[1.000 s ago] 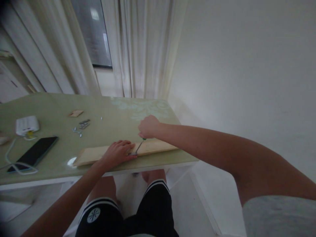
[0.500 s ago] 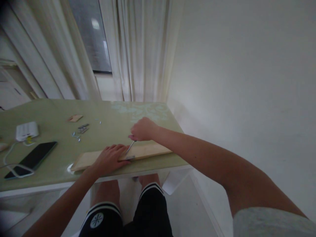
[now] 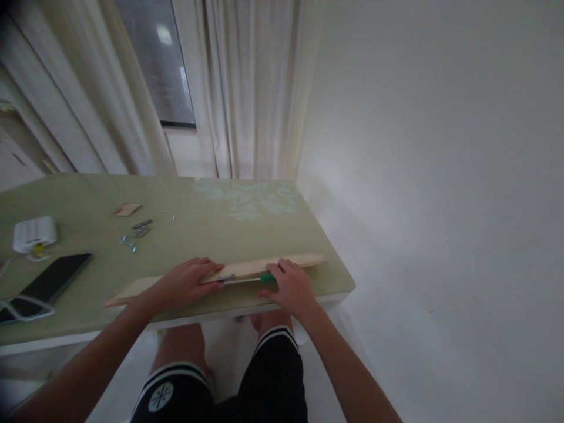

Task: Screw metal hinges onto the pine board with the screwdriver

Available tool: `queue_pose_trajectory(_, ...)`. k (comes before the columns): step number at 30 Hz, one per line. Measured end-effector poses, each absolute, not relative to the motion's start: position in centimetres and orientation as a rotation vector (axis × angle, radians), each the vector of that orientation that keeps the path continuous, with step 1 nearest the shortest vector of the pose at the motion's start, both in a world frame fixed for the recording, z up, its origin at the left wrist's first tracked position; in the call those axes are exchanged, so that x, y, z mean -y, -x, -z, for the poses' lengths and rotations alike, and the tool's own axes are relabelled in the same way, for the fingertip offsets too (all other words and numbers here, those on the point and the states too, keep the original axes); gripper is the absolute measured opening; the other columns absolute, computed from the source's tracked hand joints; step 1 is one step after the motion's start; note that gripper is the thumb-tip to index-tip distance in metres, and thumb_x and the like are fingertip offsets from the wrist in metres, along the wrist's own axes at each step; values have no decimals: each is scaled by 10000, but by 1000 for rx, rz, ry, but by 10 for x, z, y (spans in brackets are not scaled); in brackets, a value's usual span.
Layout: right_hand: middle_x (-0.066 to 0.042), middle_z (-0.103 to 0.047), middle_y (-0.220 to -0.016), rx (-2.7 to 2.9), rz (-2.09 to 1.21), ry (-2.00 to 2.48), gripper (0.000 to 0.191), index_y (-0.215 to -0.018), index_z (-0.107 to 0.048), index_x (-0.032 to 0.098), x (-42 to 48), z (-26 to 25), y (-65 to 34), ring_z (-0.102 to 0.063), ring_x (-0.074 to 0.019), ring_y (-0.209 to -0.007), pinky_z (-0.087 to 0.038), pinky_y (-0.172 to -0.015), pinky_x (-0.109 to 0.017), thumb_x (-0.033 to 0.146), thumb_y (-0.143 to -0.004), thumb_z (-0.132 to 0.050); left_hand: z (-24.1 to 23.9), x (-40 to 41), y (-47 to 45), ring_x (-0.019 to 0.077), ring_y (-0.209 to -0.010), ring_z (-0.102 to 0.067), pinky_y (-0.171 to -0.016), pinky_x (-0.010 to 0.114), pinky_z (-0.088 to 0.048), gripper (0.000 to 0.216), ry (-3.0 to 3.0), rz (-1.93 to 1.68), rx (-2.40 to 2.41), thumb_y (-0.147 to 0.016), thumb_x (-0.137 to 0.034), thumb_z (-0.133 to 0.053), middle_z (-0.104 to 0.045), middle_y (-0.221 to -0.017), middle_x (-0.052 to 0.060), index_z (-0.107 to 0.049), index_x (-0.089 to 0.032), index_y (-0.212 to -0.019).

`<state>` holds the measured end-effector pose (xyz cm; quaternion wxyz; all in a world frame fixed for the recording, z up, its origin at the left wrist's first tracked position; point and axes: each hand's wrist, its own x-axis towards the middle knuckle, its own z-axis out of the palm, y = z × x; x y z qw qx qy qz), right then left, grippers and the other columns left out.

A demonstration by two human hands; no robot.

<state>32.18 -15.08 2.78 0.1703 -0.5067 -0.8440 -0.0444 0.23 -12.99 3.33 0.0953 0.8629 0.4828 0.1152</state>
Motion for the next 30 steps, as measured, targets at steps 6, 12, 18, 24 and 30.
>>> queue_pose_trajectory(6,-91,-728,-895,2387,496,1317,186,-1102,-752,162,183,2,-345,-659,-239,-869,-477,-804,-367,132,-974,-621,-33,160,-28,288,-1066,-695,-922,399,-518,516,-2594,-246,-1422,-970,-632,-586,-739,-1161,102,-696,-254,-1304)
queue_pose_trajectory(12,-91,-726,-840,2347,512,1289,224,-1124,-755,158,211,21,-353,-662,-234,-795,-492,-743,-375,142,-985,-580,-8,182,-32,319,-1160,-651,-960,445,-512,568,-2744,-373,-1462,-893,-594,-731,-714,-1284,116,-649,-275,-1357)
queue_pose_trajectory(18,-100,-767,-973,2367,246,1463,283,-1191,-734,179,218,15,-347,-721,-254,-894,-557,-792,-362,152,-915,-677,8,189,-29,339,-1208,-635,-1005,483,-487,653,-2793,-486,-1511,-880,-609,-749,-698,-1349,127,-615,-267,-1420)
queue_pose_trajectory(24,-88,-772,-1133,2029,-344,1498,333,-1283,-678,222,230,13,-341,-742,-238,-991,-590,-859,-348,252,-952,-653,12,192,-30,339,-1255,-628,-1039,497,-492,615,-2783,-558,-1500,-910,-590,-720,-676,-1407,139,-622,-270,-1427)
queue_pose_trajectory(30,-49,-768,-889,1678,-633,1487,268,-1003,-718,217,237,11,-321,-724,-228,-847,-554,-818,-341,442,-1015,-573,22,199,-28,268,-1214,-678,-1092,465,-491,324,-2970,-726,-1213,-1005,-299,-658,-736,-1341,80,-684,-304,-1328)
